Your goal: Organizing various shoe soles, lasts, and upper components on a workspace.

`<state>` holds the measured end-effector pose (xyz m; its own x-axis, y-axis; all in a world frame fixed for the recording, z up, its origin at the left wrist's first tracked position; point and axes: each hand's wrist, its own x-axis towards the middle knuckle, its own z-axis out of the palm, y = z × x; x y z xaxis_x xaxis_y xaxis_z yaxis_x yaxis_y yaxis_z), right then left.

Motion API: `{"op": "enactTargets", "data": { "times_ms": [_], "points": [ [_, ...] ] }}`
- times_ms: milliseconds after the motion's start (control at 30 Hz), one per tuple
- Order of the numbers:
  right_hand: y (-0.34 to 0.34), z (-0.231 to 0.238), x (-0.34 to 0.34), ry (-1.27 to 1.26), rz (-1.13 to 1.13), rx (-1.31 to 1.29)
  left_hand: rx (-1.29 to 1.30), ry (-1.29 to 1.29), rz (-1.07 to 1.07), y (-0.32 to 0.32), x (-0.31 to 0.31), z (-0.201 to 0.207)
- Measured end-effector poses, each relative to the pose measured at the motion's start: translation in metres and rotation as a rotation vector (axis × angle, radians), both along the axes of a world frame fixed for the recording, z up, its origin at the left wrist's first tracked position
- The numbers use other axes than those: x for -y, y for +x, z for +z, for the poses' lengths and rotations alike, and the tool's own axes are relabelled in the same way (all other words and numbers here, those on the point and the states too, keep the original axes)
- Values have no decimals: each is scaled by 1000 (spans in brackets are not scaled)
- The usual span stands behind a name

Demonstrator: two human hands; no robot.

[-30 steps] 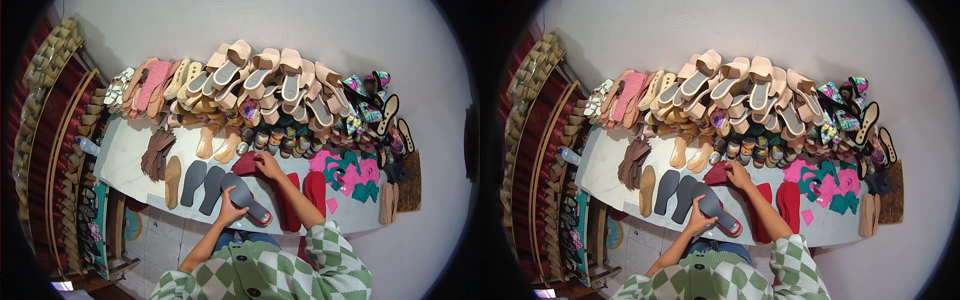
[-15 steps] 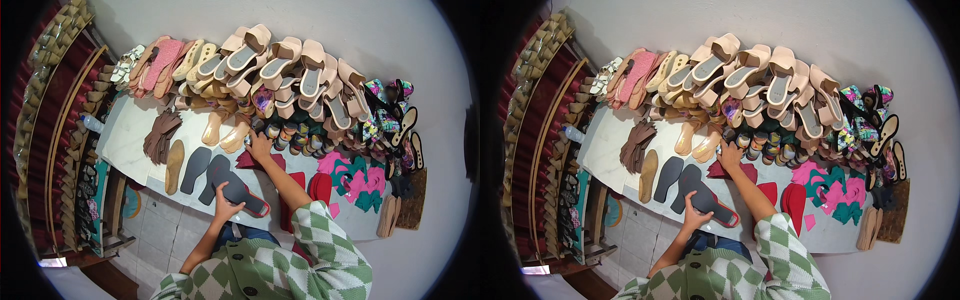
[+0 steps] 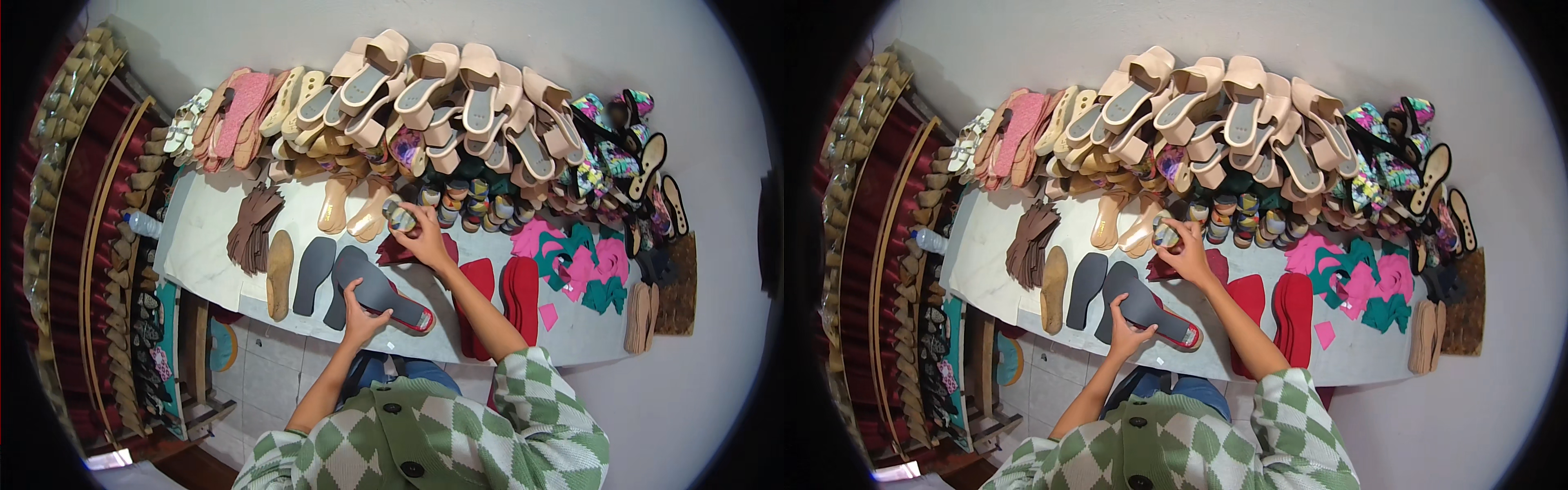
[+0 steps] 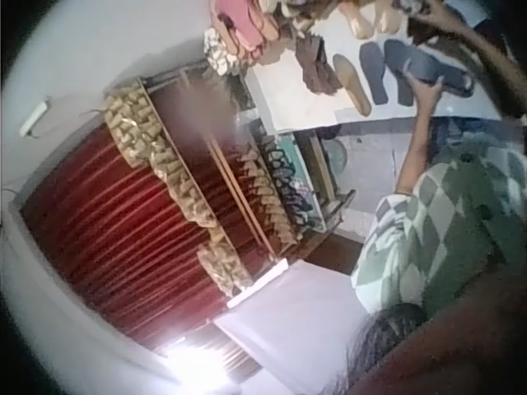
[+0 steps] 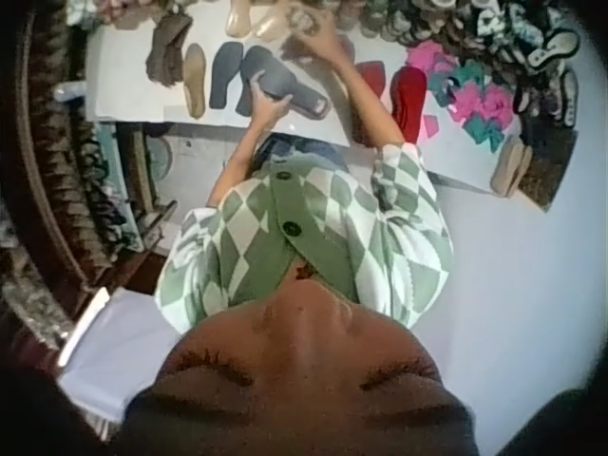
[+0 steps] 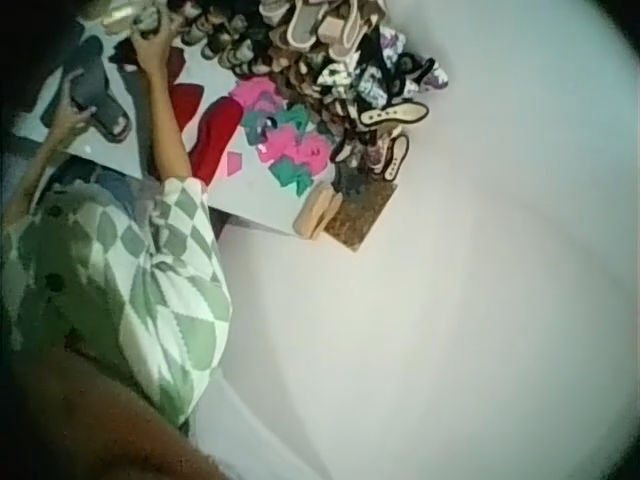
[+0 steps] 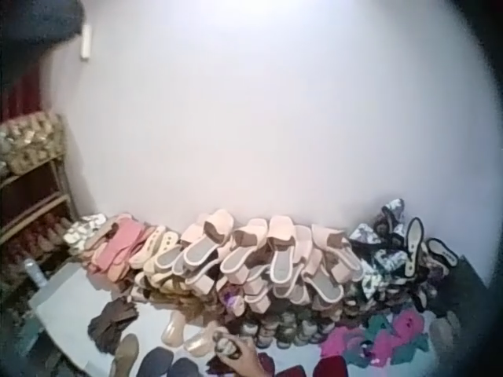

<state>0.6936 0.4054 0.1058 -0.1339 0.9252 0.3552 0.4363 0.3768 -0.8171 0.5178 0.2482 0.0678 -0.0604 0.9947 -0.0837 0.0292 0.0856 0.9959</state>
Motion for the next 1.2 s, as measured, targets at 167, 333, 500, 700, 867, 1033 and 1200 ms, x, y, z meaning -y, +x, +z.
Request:
{"op": "enactTargets", "data": {
  "times_ms": [167, 333, 500, 700, 867, 1033, 1200],
  "points": [
    [40, 16, 78, -665, 159, -710, -33, 12, -101, -9, -8, 19],
    [60, -9, 170, -891, 27, -871, -192, 112, -282, -23, -19, -2],
    [45, -17, 229, -1081, -177, -1168, -255, 102, -426, -29, -30, 6],
    [15, 10, 245, -928, -246, -843, -400, 204, -532, -28, -53, 7],
    [18, 7, 237, -918, -187, -350, -347, 198, -556, -31, -54, 4],
    [9, 7, 228, -848, -255, -460, -346, 160, -520, -30, -45, 6],
    [14, 16, 221, -946, -130, -609, -313, 156, -477, -28, -38, 2]
  ]
}}
